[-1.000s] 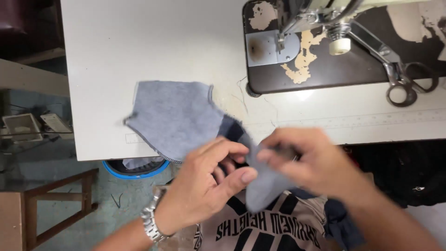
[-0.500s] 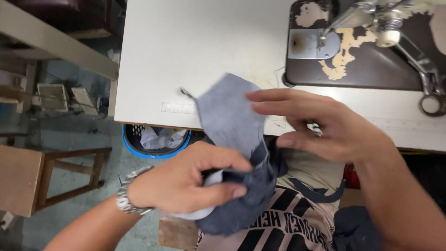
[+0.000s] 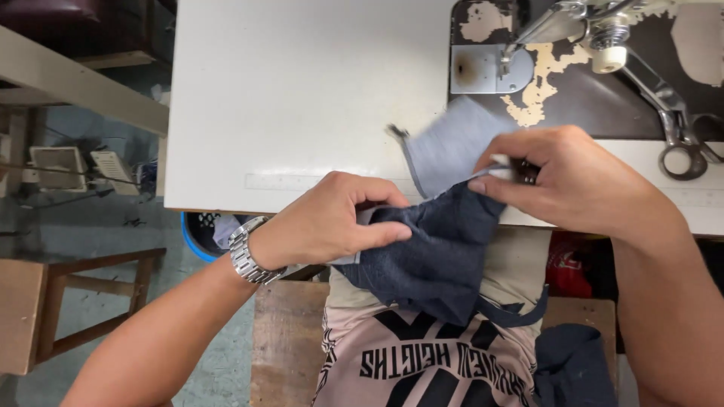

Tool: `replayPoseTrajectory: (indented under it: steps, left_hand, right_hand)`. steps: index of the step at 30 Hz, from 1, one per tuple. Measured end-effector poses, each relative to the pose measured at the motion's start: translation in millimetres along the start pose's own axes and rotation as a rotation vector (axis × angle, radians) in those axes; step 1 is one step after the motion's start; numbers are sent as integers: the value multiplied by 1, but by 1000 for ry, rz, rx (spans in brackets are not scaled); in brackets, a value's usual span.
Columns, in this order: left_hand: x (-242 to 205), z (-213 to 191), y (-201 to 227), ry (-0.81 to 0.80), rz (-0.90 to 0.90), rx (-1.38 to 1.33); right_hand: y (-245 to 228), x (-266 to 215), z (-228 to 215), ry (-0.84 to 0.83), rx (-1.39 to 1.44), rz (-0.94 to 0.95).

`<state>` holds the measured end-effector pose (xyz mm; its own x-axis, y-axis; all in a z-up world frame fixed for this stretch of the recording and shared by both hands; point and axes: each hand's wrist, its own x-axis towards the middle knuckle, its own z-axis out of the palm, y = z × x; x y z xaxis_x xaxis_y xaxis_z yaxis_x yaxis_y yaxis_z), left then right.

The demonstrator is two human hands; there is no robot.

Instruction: Trimming excess fabric with scissors and aligning the pieces near a sewing machine for preparation.

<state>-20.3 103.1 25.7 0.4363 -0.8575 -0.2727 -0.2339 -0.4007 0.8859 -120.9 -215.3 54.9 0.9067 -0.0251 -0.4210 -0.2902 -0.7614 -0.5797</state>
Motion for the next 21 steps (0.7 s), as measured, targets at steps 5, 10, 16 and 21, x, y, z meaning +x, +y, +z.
replayPoseTrajectory:
  steps: [5,10,16,21]
  left_hand:
    - [17,2,-17,-11,-71,-192]
    - [20,2,-20,-56,-36,-271]
    - [14,3,-15,-51,-13,-275]
    - [9,3,-6,21,-22,-154]
  right_hand:
    - [30,-38,29,440,-27,-286]
    - [32,-58,99,520,171,-490]
    - [15,-55,135,589,252,-343]
    - [6,-45,140,541,254,-312]
